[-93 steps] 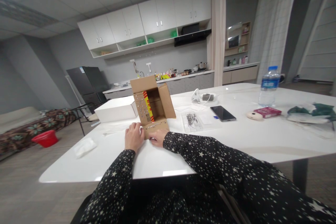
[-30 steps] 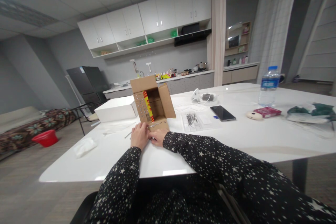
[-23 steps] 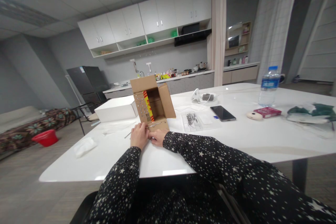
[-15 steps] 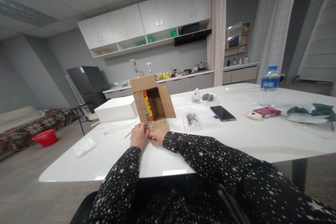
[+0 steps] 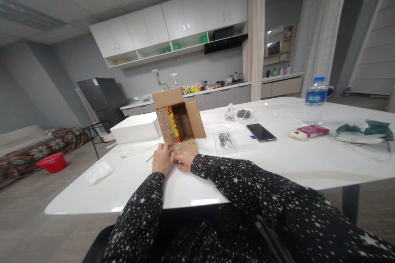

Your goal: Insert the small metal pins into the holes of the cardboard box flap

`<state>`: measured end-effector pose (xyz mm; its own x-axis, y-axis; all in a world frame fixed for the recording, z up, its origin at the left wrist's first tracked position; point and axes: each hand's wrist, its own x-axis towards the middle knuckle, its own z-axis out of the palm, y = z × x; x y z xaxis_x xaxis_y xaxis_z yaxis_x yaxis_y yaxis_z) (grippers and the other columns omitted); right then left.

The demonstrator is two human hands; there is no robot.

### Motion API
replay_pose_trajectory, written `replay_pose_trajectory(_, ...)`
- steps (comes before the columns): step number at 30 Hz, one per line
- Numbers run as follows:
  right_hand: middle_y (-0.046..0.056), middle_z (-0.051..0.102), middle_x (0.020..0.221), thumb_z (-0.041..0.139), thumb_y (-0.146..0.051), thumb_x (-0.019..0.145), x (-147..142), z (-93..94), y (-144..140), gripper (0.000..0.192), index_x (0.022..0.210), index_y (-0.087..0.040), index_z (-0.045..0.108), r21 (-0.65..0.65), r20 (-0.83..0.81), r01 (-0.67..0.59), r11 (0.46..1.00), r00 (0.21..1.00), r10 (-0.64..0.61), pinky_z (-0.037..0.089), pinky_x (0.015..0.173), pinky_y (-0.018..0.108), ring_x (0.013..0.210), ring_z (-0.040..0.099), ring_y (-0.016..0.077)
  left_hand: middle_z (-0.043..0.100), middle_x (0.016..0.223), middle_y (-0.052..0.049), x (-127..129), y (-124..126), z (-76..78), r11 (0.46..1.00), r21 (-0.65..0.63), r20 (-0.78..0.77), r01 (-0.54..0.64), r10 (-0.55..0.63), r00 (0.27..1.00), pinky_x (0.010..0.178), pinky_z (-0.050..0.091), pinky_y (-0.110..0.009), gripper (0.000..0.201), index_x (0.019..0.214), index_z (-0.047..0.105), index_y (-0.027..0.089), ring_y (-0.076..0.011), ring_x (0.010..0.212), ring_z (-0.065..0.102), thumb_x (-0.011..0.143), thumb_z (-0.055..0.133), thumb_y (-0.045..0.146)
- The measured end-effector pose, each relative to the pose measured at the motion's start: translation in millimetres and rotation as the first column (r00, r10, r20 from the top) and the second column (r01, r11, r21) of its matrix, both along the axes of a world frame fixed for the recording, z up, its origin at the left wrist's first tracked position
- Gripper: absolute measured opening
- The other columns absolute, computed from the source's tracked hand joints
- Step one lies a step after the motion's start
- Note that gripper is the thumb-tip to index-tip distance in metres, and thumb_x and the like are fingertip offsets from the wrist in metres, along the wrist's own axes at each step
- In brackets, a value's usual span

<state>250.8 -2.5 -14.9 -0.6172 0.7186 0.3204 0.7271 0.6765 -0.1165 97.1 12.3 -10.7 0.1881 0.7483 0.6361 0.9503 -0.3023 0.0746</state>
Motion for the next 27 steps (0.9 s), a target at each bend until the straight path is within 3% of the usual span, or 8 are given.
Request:
replay_pose_trajectory(8, 0.005, 0.067, 0.097, 0.043, -0.033, 0.080, 1.5, 1.6, -1.5, 0.032, 0.107, -0.026, 0.058, -0.013, -0.009, -0.012, 1.000, 1.000, 0.012, 0.044, 0.066, 0.031, 0.080, 0.062, 0.0218, 0.053, 0.098, -0.008, 1.3, -4.0, 1.8, 0.992, -0.036, -0.046, -0.120, 0.118, 0.992, 0.080, 0.039, -0.037, 0.024, 0.098, 0.047, 0.018, -0.0234, 0.095, 0.052, 0.076, 0.046, 0.025)
replay_pose_trajectory(18, 0.006, 0.067, 0.092, 0.043, -0.032, 0.079, -0.3, 1.1, -0.5, 0.027, 0.098, -0.023, 0.062, -0.007, -0.006, 0.007, 1.000, 1.000, -0.007, 0.043, 0.063, 0.030, 0.078, 0.062, 0.0223, 0.058, 0.099, -0.007, 0.0, 0.2, 0.0, 0.997, -0.068, -0.043, 0.045, -0.048, 0.998, 0.082, 0.039, -0.036, 0.021, 0.098, 0.051, 0.020, -0.0214, 0.097, 0.052, 0.079, 0.041, 0.018)
replay_pose_trajectory(27, 0.006, 0.067, 0.091, 0.043, -0.033, 0.079, -0.2, -1.2, 1.8, 0.028, 0.098, -0.024, 0.062, -0.012, 0.001, 0.011, 1.000, 1.000, -0.011, 0.044, 0.063, 0.030, 0.077, 0.062, 0.0215, 0.059, 0.099, -0.008, -0.7, 2.8, -1.4, 0.997, -0.067, -0.049, 0.040, -0.043, 0.998, 0.083, 0.039, -0.037, 0.022, 0.100, 0.051, 0.019, -0.0223, 0.097, 0.052, 0.081, 0.040, 0.019)
